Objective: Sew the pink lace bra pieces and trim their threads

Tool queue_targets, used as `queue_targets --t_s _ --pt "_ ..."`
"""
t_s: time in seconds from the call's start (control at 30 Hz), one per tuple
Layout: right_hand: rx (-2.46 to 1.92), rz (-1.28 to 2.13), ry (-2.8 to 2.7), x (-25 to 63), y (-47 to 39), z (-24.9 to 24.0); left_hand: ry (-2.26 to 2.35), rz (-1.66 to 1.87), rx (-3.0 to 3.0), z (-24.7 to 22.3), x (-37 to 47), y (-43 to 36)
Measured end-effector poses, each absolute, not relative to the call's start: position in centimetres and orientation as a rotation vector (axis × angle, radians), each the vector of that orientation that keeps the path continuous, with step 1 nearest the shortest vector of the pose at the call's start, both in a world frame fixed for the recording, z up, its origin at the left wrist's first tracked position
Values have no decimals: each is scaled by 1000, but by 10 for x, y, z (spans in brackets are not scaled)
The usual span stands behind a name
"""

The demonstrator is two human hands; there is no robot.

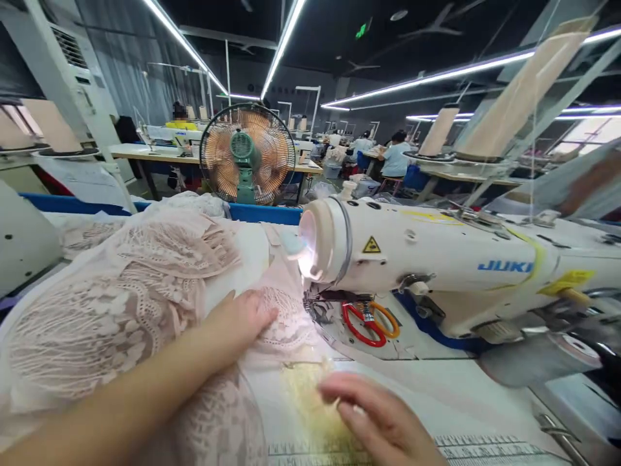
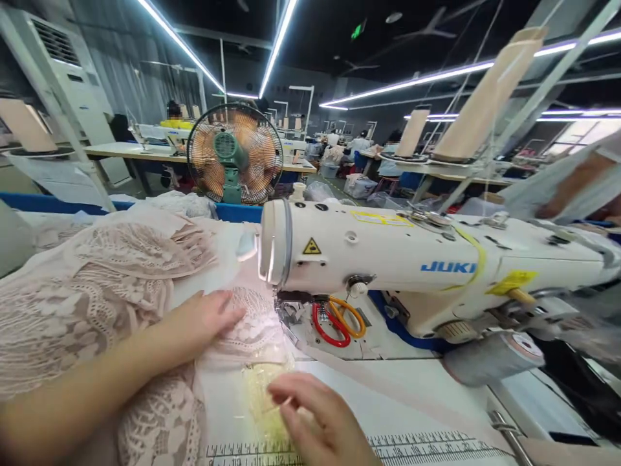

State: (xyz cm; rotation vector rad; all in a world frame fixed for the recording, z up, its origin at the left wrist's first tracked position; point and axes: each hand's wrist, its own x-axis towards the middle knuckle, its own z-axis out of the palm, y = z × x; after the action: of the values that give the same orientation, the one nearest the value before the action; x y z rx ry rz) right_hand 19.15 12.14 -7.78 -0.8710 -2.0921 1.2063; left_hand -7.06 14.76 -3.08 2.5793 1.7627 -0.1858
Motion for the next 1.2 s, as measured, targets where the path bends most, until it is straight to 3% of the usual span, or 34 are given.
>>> queue_targets --t_s 0.1,0.23,0.43,1.2 --pt "-832 453 -2354 198 152 -83 1590 10 2802 -37 -43 137" --pt "-792 120 -2656 193 168 -85 1332 108 2982 -62 -15 126" --pt "-682 67 -2742 196 160 -80 1196 183 3089 -82 -31 132" --pt "-839 230 -2893 182 178 -80 919 286 3218 -74 -54 190"
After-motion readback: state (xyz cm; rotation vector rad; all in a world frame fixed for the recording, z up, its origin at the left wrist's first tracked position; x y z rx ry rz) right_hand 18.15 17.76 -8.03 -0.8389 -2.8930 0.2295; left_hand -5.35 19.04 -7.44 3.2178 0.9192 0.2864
